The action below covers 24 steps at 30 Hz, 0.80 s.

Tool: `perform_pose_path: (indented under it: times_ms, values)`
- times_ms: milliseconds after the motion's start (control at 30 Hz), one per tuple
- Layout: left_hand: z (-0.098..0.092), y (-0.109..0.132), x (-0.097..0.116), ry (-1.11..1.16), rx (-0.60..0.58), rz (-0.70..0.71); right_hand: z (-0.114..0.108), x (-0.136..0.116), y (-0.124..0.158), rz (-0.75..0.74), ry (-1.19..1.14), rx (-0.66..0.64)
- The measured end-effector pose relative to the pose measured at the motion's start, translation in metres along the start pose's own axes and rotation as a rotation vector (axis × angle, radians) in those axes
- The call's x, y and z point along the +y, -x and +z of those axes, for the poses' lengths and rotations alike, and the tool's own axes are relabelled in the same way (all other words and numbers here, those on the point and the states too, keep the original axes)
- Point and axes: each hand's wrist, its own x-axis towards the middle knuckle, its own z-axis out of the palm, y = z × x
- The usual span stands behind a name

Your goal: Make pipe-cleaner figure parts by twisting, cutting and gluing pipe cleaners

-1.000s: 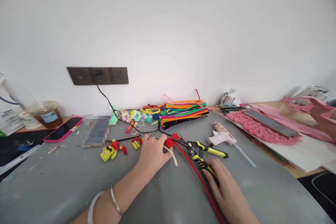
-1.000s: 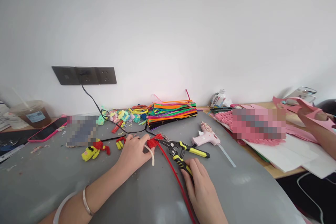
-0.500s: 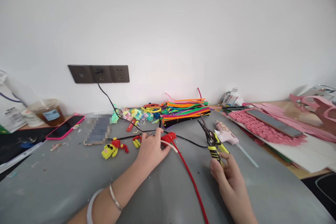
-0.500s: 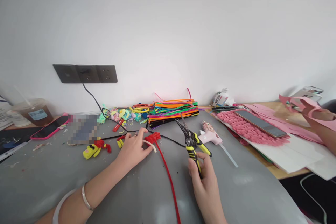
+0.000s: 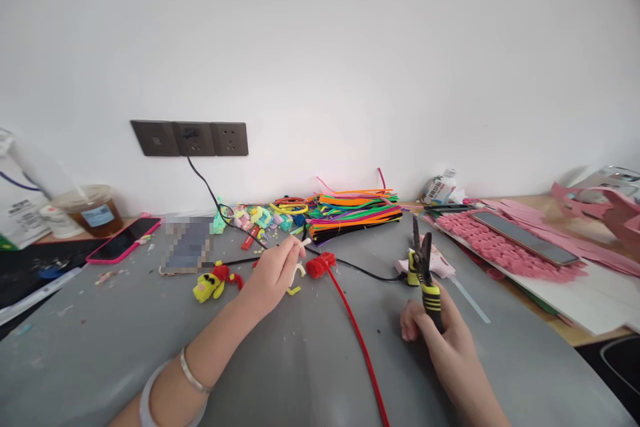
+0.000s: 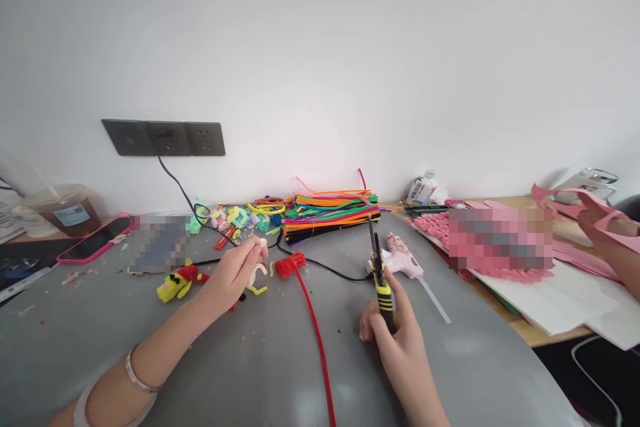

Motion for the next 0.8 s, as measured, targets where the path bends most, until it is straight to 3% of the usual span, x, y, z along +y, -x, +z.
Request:
perform_pose_path:
  times_ms: [167,333,567,667,800]
  values:
    - [0.001,-0.001,-0.004,-0.021,0.010,0.009,-0.007,0.002,-0.005,0.021,-0.069,-0.057]
    - [0.004,0.000,-0.005,-0.055,0.073,-0.021,-0.013,0.006,-0.002,-0.071,-0.114,-0.100]
    - [0.009,0.003,0.001,0.078,0.038,-0.039,-0.007,0.010,0.018,-0.114,-0.139,0.198]
    - [0.009,0.003,0.004,0.067,0.030,-0.040,-0.009,0.004,0.025,-0.082,-0.055,0.182]
    - [0.009,0.003,0.004,0.088,0.014,-0.070,-0.019,-0.007,0.029,-0.044,0.256,0.062]
